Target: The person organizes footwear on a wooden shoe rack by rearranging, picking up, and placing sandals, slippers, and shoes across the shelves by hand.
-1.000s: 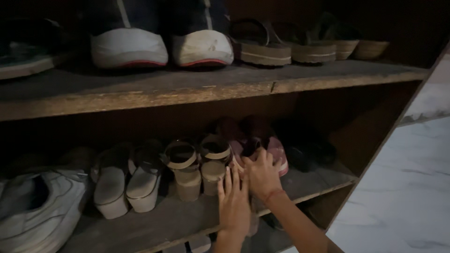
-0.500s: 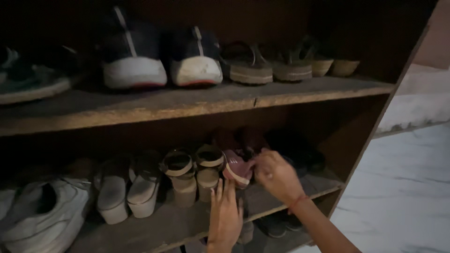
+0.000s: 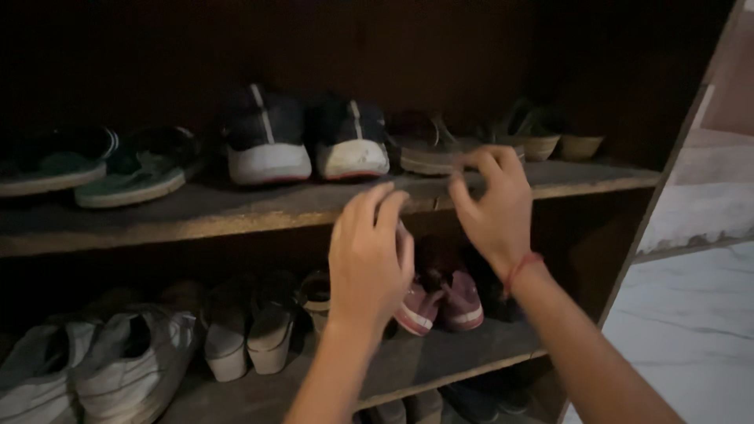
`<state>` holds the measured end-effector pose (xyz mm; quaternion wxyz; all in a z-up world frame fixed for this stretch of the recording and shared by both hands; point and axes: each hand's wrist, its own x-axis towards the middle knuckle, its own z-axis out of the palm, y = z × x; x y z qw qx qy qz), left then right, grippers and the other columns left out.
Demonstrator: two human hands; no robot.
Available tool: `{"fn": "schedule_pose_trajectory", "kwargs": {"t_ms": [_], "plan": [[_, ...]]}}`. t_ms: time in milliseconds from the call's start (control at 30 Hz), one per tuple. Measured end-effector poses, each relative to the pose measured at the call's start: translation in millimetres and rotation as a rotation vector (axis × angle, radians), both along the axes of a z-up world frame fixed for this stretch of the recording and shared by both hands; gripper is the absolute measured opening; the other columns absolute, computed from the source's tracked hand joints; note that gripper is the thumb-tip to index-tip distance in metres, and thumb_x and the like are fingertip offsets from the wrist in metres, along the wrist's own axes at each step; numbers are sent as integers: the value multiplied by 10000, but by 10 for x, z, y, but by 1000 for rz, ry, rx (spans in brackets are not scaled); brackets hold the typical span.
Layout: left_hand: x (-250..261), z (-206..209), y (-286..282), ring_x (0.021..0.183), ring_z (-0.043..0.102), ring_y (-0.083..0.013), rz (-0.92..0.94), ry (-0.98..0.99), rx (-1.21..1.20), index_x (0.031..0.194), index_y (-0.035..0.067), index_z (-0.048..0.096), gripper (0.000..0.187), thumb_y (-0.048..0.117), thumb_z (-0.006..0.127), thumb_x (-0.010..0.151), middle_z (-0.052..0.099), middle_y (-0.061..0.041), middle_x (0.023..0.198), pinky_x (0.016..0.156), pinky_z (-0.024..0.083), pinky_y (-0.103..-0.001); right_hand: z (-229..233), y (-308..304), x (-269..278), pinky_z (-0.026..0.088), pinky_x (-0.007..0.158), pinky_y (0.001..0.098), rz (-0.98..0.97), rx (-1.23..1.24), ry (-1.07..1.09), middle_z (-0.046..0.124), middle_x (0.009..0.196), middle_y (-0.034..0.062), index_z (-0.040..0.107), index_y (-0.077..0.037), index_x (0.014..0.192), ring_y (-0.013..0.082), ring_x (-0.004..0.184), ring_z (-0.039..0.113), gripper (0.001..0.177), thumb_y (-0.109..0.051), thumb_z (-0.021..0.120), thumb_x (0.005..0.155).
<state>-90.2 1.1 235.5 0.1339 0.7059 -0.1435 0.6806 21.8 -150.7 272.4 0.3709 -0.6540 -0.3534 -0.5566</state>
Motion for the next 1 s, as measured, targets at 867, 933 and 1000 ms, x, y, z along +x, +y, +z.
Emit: {"fn": "schedule_pose_trajectory", "kwargs": {"t_ms": [867,933,1000], "plan": [[1077,546,-451,1368,444,-400,222,649,-160,1528,-143,200,823,352,527,958,284,-358,1580,1118,377,-405,985,331,1457,511,1042,439,-328,-501,794,685,1319,224,654,-116,1371,393,1247,643,799,-679,708,807],[1116,533,-438,1395,413,-400,247,644,-140,1509,-154,217,836,363,546,940,275,-371,1571,1133,358,-404,1017,418,1665,507,1045,439,-300,-582,833,649,1342,218,554,-131,1449,389,1245,630,876,-644,751,766],[1131,580,-400,1422,382,-399,260,624,-117,1490,-164,234,849,374,565,922,266,-383,1562,1148,340,-403,996,459,1813,509,1044,436,-291,-570,797,653,1345,201,561,-178,1452,383,1240,633,837,-590,763,751]]}}
